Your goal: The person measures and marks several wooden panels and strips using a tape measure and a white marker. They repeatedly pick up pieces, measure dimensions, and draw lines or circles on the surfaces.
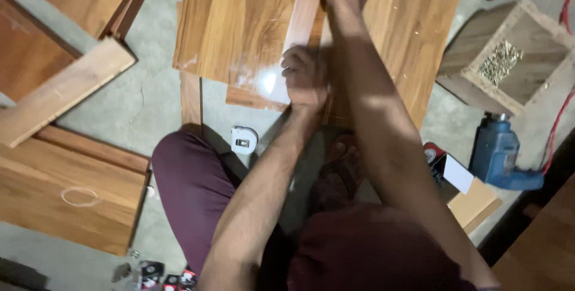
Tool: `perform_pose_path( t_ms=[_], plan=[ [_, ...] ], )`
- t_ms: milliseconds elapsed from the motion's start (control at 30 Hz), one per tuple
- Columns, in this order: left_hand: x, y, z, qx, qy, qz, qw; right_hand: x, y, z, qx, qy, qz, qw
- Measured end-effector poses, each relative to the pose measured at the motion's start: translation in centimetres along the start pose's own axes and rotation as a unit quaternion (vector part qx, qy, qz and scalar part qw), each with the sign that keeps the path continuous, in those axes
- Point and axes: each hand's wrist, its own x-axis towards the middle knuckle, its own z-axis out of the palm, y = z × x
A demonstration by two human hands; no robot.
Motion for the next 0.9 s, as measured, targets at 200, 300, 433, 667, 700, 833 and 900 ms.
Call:
perform_pose_path(
  t_ms=[200, 300, 433, 667, 700, 833, 900],
  plan=[
    [0.5, -0.6, -1.9, 0.012, 0.007, -0.045, 0.999, -0.5, 0.2, 1.1, 0.113, 0.032, -0.098, 0.988],
    [0.2, -1.4, -2.1, 0.016, 0.044, -0.057, 0.997, 0.4, 0.7, 0.7, 0.137, -0.026, -0.158, 0.978],
    [-0.1, -1.9, -1.3, -0.055, 0.072, -0.069, 0.994, 2.3, 1.7, 0.7, 0.053, -0.041, -0.209, 0.976],
    [0.4, -2.9, -0.9, -0.112, 0.021, -0.026, 0.993, 2.1, 0.7, -0.3, 0.052, -0.123, -0.189, 0.973],
    [0.3, -3.1, -0.9, -0.097, 0.023, -0.020, 0.995, 1.8, 0.7, -0.6, 0.034, -0.147, -0.194, 0.969],
    [0.1, -3.5, -0.7, -0.069, 0.024, 0.001, 0.997, 1.4, 0.9, -1.8, -0.046, -0.219, -0.196, 0.955],
    [0.2, -3.5, -0.7, -0.061, 0.023, 0.004, 0.998, 1.5, 0.9, -2.1, -0.078, -0.240, -0.197, 0.947]
  ],
)
